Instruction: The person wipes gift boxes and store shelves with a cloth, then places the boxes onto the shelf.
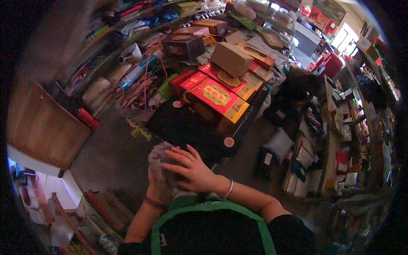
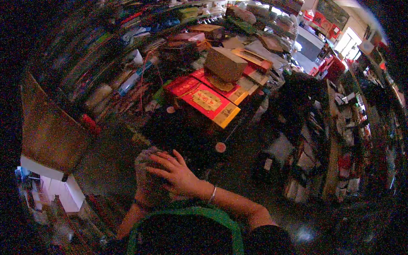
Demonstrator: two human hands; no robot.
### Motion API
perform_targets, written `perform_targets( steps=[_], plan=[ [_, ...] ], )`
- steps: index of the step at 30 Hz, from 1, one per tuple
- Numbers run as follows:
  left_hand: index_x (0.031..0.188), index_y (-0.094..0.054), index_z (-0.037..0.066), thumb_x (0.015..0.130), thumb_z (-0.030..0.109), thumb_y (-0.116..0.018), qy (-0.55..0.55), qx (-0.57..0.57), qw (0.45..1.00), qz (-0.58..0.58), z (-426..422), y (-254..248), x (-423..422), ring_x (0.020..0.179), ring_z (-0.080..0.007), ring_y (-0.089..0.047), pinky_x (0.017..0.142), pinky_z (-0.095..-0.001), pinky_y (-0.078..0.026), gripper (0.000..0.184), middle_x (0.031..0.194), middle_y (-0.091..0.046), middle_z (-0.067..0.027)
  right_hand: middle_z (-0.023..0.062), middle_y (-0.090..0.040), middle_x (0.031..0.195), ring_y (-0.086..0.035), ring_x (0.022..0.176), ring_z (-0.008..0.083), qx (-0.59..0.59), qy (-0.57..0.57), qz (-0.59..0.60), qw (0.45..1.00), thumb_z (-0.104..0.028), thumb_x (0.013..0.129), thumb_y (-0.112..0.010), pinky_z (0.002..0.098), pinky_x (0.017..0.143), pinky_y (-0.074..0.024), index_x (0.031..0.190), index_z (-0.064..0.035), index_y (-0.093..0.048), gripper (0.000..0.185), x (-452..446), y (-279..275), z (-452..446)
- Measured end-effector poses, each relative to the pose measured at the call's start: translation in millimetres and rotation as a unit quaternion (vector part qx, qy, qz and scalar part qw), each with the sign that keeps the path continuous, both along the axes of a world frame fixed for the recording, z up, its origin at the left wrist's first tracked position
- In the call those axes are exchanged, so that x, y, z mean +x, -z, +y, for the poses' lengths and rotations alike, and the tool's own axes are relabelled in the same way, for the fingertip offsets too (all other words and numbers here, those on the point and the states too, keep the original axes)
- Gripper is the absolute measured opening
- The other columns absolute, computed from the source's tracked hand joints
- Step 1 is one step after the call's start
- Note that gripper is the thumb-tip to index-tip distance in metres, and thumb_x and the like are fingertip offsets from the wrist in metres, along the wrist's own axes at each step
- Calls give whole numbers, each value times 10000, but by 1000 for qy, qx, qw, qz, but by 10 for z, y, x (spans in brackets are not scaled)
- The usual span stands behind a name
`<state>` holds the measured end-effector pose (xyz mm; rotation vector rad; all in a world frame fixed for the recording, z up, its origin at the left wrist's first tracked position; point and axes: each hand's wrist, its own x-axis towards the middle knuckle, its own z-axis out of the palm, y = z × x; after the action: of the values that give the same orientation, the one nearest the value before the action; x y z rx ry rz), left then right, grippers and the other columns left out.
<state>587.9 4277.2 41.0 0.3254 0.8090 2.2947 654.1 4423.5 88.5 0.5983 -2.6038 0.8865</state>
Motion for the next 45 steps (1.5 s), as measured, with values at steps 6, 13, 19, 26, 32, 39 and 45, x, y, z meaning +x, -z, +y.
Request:
perform_targets(
  steps=[6, 13, 19, 26, 32, 39, 45],
  plan=[
    [1409, -258, 121, 977, 381, -311, 20, 53, 988, -141, -773, 142, -472, 1300, -252, -330, 1077, -422, -293, 507, 1411, -334, -94, 104, -344, 1413, -346, 1271, 331, 62, -77, 42, 994, -157, 652, -695, 522, 1026, -273, 1197, -216, -537, 571, -705, 209, -520],
    [1349, -351, 116, 959, 398, -361, -103, 15, 986, -131, -1561, -124, -871, 1227, -267, -421, 1024, -458, -371, 481, 1318, -436, -107, 92, -509, 1237, -485, 1051, 325, -92, -172, 17, 981, -5, 633, -636, 425, 895, -415, 966, -106, -611, 348, -1685, 347, -1277],
    [1320, -388, 102, 947, 370, -406, -230, -36, 967, -106, -2076, -37, -1020, 1189, -266, -446, 1000, -468, -380, 460, 1271, -475, -106, 87, -536, 1191, -482, 1038, 317, -220, -268, 40, 937, 45, 597, -595, 416, 876, -425, 881, -88, -612, 314, -2049, 300, -1867],
    [1301, -409, 91, 936, 344, -430, -253, -73, 955, -138, -2358, 131, -1102, 1148, -257, -469, 968, -462, -394, 445, 1236, -496, -103, 96, -494, 1257, -430, 1146, 333, -80, -342, 8, 936, -61, 606, -640, 505, 985, -298, 943, -109, -623, 341, -2222, 433, -2191],
    [1286, -428, 81, 927, 321, -451, -245, -92, 957, -124, -2411, 102, -1225, 1112, -250, -488, 941, -456, -406, 432, 1207, -515, -99, 92, -459, 1304, -397, 1214, 330, -85, -311, 67, 944, -135, 686, -668, 576, 1019, -236, 1132, -189, -571, 460, -2216, 379, -2179],
    [1267, -450, 69, 917, 295, -476, -176, -100, 976, -75, -2241, -8, -1440, 1070, -241, -511, 909, -450, -419, 418, 1172, -536, -95, 86, -507, 1231, -457, 1151, 321, -140, -214, 5, 967, -122, 706, -643, 478, 943, -397, 1121, -160, -563, 425, -2536, 529, -1939],
    [1252, -468, 59, 908, 272, -496, -79, -153, 983, -58, -2321, -19, -1383, 1034, -234, -530, 882, -445, -431, 405, 1142, -554, -92, 119, -544, 1104, -484, 1087, 333, -230, -235, -3, 944, -95, 688, -604, 434, 907, -415, 1123, -95, -553, 437, -2569, 212, -1851]
  ],
)
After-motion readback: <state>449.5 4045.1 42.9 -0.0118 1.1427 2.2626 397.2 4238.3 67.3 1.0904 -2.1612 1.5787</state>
